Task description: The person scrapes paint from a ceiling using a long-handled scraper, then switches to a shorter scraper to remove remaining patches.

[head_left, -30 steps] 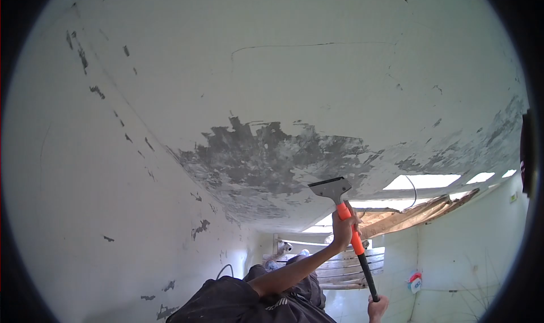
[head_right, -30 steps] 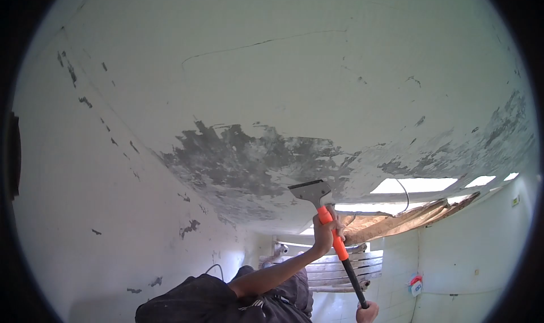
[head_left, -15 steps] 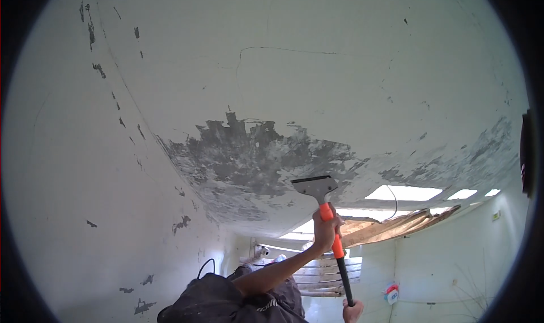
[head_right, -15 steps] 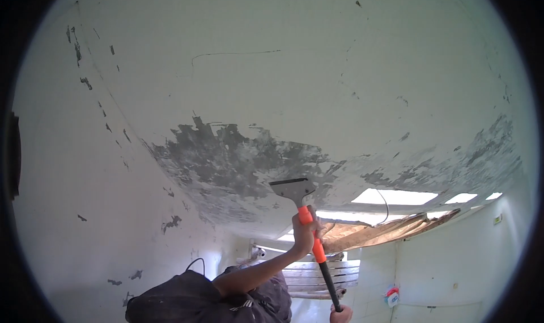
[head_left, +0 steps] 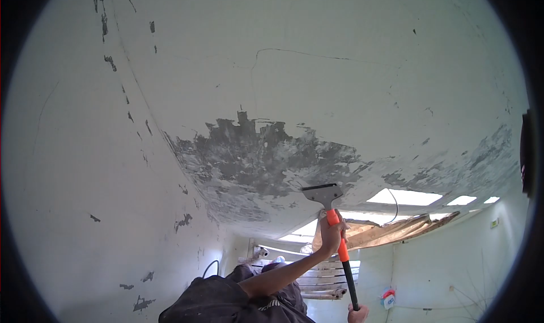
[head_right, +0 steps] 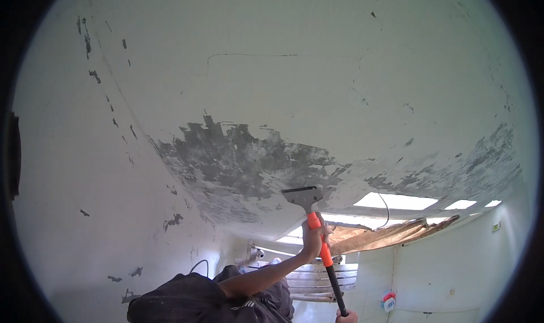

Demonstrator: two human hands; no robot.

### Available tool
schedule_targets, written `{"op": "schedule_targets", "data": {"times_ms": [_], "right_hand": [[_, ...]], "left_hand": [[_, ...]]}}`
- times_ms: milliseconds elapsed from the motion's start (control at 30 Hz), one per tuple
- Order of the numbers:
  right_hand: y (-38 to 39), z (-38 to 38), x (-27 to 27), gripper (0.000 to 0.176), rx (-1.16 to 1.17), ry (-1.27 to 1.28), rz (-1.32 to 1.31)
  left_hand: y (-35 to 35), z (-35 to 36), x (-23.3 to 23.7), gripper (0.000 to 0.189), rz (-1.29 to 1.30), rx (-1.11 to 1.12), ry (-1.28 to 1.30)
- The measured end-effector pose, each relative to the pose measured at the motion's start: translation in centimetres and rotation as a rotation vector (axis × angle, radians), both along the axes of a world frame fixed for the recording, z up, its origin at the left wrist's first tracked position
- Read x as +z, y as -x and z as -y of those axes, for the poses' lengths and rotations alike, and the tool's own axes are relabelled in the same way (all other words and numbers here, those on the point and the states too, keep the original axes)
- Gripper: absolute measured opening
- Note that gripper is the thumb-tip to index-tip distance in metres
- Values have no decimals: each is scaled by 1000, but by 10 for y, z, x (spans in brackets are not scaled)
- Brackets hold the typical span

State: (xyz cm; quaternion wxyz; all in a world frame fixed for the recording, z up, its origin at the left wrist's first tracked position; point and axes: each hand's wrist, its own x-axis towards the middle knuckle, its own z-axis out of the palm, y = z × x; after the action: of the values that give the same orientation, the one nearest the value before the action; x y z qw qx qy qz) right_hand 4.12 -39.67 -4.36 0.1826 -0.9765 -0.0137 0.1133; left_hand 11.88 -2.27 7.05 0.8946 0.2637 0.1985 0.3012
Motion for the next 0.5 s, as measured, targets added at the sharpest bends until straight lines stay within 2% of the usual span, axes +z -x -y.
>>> {"op": "schedule_targets", "data": {"times_ms": [67, 200, 267, 300, 400, 500], "right_hand": [[-3, -25, 17, 42, 10, 7, 29], [-8, -19, 18, 40, -4, -3, 49], [2, -2, 16, 38, -31, 30, 20], [6, -8, 20, 38, -35, 29, 21], [7, -34, 29, 37, 21, 52, 24], [6, -3, 13, 39, 16, 52, 42]], "left_hand": [[7, -14, 29, 17, -8, 22, 17], [2, -13, 14, 16, 97, 6, -3], [3, -3, 8, 16, 31, 18, 36], [5, -2, 13, 15, -33, 35, 74], [17, -27, 21, 16, 93, 24, 17], [0, -5, -6, 15, 71, 11, -24]]}}
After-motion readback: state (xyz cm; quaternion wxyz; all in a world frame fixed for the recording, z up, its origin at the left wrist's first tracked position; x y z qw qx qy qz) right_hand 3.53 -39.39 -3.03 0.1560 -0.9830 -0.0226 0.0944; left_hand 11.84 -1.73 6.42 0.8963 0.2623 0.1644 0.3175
